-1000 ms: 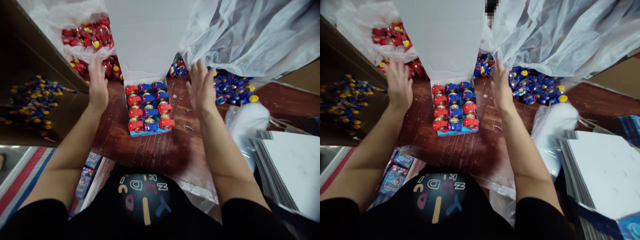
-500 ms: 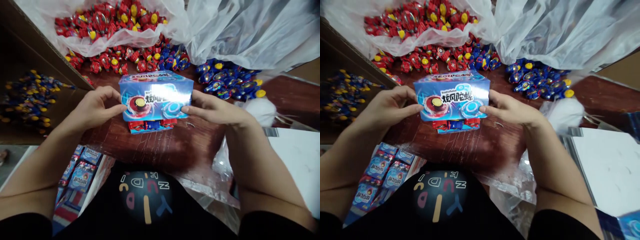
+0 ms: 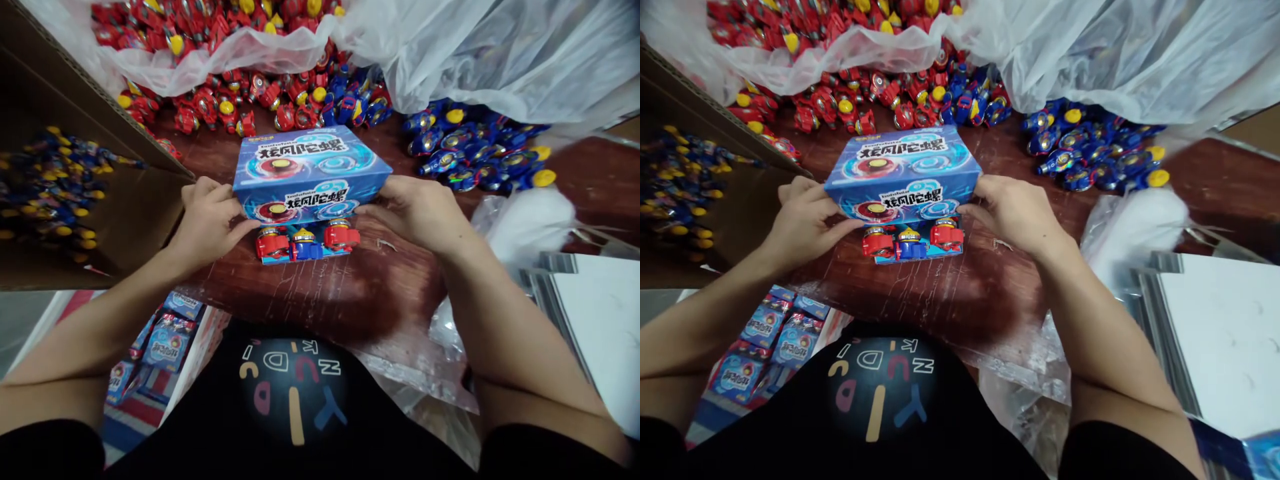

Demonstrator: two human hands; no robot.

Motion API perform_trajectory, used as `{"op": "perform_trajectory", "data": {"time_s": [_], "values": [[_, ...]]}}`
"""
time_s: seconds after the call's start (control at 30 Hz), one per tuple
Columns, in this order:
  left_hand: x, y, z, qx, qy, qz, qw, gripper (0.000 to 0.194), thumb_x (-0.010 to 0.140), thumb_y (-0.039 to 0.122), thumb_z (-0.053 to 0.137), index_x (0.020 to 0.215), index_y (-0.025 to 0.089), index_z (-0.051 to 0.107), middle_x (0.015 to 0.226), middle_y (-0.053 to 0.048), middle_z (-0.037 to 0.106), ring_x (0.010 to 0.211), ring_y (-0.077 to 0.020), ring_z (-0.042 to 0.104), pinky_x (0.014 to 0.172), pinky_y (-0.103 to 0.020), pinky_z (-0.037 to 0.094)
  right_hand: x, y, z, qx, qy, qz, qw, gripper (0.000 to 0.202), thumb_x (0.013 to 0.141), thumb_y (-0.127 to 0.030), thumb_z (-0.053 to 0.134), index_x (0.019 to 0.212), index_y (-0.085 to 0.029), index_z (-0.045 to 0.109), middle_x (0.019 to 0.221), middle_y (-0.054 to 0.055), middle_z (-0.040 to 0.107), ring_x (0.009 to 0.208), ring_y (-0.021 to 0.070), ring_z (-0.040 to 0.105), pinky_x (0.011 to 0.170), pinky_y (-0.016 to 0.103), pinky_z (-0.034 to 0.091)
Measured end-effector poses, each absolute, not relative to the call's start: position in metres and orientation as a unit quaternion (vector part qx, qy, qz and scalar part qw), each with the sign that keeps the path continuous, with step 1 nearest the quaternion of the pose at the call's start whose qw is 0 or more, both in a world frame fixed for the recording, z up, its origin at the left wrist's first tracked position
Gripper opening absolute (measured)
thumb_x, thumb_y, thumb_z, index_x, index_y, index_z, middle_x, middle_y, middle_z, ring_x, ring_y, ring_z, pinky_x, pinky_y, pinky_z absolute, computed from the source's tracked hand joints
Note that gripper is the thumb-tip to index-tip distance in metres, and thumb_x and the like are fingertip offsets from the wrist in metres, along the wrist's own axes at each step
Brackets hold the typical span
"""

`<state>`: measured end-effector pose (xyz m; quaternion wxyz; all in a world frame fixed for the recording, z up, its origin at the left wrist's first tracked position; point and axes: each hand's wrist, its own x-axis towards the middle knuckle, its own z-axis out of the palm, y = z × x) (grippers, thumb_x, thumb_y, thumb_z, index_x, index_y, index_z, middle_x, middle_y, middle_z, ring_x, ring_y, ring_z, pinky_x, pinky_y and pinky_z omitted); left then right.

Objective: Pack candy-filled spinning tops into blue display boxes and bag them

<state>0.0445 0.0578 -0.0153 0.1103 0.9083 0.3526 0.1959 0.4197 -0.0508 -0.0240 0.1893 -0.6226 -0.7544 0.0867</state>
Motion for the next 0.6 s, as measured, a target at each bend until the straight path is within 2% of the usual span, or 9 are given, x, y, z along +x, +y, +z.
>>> {"op": "perform_trajectory", "data": {"time_s": [0.1, 0.2, 0.33, 0.43, 0.5, 0.6], "values": [[0.044, 0.056, -0.033, 0.905, 0.360, 0.206, 0.091, 0.031, 0.096, 0.056, 0.075, 0.085, 0.027, 0.076, 0.096, -0.009, 0.070, 0.108, -0.0350, 0.056, 0.106, -0.058, 0.039, 0.415, -0.052, -0.032, -0.643, -0.750, 0.030, 0.150, 0.027, 0.107, -0.045, 0.064, 0.122, -0.026, 0.077, 0.119, 0.008, 0.081, 0.105, 0.0315, 0.076, 0.067, 0.036, 0.048], [0.039, 0.051, -0.051, 0.911, 0.339, 0.214, 0.098, 0.032, 0.100, 0.053, 0.071, 0.085, 0.025, 0.076, 0.093, -0.009, 0.070, 0.101, -0.0319, 0.056, 0.095, -0.051, 0.044, 0.414, -0.056, -0.035, -0.649, -0.742, 0.049, 0.162, 0.030, 0.107, -0.048, 0.061, 0.111, -0.024, 0.079, 0.111, 0.007, 0.082, 0.098, 0.0289, 0.077, 0.063, 0.036, 0.044], [0.032, 0.049, -0.070, 0.915, 0.316, 0.216, 0.127, 0.027, 0.101, 0.047, 0.067, 0.094, 0.026, 0.081, 0.095, -0.009, 0.073, 0.097, -0.0290, 0.056, 0.085, -0.044, 0.044, 0.417, -0.059, -0.027, -0.645, -0.720, 0.163, 0.198, 0.048, 0.102, -0.066, 0.062, 0.090, -0.023, 0.078, 0.086, 0.005, 0.080, 0.074, 0.0230, 0.073, 0.062, 0.035, 0.044], [0.032, 0.047, -0.074, 0.918, 0.319, 0.213, 0.099, 0.023, 0.101, 0.039, 0.064, 0.092, 0.025, 0.081, 0.090, -0.009, 0.071, 0.098, -0.0304, 0.057, 0.083, -0.044, 0.044, 0.419, -0.058, -0.016, -0.638, -0.698, 0.250, 0.205, 0.052, 0.100, -0.072, 0.061, 0.091, -0.023, 0.078, 0.087, 0.004, 0.080, 0.074, 0.0212, 0.073, 0.066, 0.035, 0.049], [0.032, 0.044, -0.071, 0.921, 0.317, 0.213, 0.080, 0.024, 0.100, 0.038, 0.066, 0.086, 0.024, 0.078, 0.089, -0.010, 0.070, 0.099, -0.0310, 0.058, 0.084, -0.045, 0.044, 0.420, -0.058, -0.011, -0.630, -0.697, 0.294, 0.176, 0.049, 0.100, -0.070, 0.061, 0.093, -0.025, 0.078, 0.082, 0.002, 0.078, 0.073, 0.0207, 0.072, 0.067, 0.036, 0.051], [0.029, 0.041, -0.068, 0.922, 0.317, 0.214, 0.066, 0.022, 0.099, 0.038, 0.071, 0.084, 0.023, 0.073, 0.090, -0.009, 0.069, 0.101, -0.0314, 0.060, 0.089, -0.048, 0.043, 0.418, -0.059, -0.017, -0.619, -0.703, 0.335, 0.099, 0.036, 0.101, -0.055, 0.064, 0.091, -0.026, 0.080, 0.067, -0.002, 0.072, 0.063, 0.0184, 0.067, 0.066, 0.034, 0.049]]}}
